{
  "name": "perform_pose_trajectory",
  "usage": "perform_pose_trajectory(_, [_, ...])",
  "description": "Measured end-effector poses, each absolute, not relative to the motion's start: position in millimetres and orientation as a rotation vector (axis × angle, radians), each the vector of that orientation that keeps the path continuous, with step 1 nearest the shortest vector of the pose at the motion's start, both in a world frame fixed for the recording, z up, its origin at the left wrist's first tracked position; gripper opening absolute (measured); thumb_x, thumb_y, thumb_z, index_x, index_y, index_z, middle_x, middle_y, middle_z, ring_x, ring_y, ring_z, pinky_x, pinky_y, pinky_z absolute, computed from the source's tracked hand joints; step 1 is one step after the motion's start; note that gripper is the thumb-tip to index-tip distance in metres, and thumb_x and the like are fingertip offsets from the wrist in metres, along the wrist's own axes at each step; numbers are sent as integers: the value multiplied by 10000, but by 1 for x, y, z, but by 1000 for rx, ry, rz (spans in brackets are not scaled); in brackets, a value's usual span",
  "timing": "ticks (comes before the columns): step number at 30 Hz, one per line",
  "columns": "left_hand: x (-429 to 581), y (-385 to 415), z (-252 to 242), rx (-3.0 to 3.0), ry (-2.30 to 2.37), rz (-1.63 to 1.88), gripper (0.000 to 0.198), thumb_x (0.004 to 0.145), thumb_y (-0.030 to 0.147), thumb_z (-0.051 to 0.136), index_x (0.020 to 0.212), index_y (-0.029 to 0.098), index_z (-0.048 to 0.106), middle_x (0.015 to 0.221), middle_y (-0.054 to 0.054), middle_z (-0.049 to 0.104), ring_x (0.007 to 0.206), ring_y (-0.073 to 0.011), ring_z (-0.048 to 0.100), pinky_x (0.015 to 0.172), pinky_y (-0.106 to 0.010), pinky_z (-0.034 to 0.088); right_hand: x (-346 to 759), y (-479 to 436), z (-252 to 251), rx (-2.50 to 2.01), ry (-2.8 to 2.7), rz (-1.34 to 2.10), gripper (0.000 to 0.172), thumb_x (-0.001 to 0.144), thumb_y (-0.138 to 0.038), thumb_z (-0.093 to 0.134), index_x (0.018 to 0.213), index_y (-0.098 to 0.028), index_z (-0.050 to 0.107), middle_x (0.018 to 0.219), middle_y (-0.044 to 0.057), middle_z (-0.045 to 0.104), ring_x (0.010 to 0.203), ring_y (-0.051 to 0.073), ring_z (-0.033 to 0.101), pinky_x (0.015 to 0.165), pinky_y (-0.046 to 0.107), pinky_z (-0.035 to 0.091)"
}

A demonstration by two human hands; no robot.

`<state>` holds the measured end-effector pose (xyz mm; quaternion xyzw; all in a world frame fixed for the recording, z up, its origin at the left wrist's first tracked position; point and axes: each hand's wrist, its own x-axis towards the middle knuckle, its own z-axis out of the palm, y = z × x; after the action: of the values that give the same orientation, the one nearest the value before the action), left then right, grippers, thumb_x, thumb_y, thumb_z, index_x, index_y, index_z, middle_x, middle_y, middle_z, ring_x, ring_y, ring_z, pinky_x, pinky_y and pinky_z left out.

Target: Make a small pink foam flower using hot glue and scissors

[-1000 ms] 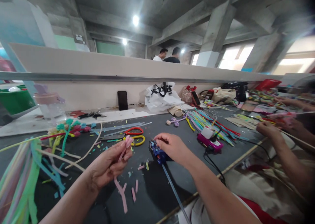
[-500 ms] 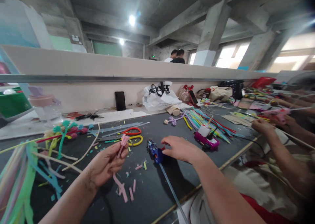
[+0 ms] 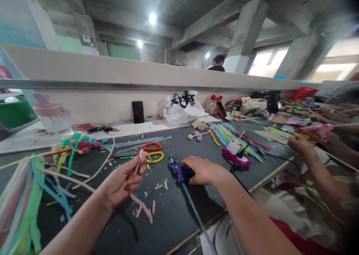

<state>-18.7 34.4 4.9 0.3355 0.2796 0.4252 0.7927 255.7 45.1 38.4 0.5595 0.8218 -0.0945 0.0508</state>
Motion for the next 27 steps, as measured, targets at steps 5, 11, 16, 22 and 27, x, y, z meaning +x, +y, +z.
perform_pose_trajectory(5, [-20, 35, 5, 716, 651, 942, 212, 896, 315, 421, 827, 141, 520, 654, 37, 448, 343, 19, 258, 304, -93, 169, 251, 40, 39, 1727, 2527, -224, 546, 618, -228, 668, 1144, -232, 526, 1170, 91, 532, 1065, 284, 488, 827, 382, 379])
perform_pose_trajectory(11, [-17, 34, 6, 707, 665, 924, 212, 889, 316, 436, 804, 139, 518, 634, 37, 459, 325, 22, 260, 301, -94, 163, 203, 24, 29, 1442, 2933, -142, 227, 780, -251, 573, 1005, -241, 595, 1050, 48, 597, 1025, 217, 502, 861, 360, 316])
perform_pose_trajectory(16, [-19, 34, 4, 709, 657, 924, 220, 889, 329, 436, 817, 140, 522, 641, 35, 474, 317, 24, 254, 298, -96, 169, 201, 26, 30, 1498, 2831, -71, 159, 775, -230, 556, 927, -215, 599, 985, 62, 610, 975, 230, 528, 791, 347, 334])
perform_pose_trajectory(22, [-18, 34, 5, 697, 651, 916, 235, 894, 326, 427, 814, 129, 527, 638, 36, 463, 327, 24, 245, 299, -95, 159, 232, 37, 21, 1739, 2654, -137, 467, 604, -52, 545, 1047, -196, 503, 1044, 85, 567, 910, 233, 560, 655, 283, 355])
perform_pose_trajectory(27, [-17, 34, 5, 719, 650, 937, 203, 862, 333, 497, 816, 138, 527, 647, 38, 463, 336, 28, 251, 305, -95, 157, 229, 43, 15, 1828, 2708, -189, 440, 575, -43, 551, 991, -183, 525, 991, 75, 586, 791, 200, 588, 612, 260, 349])
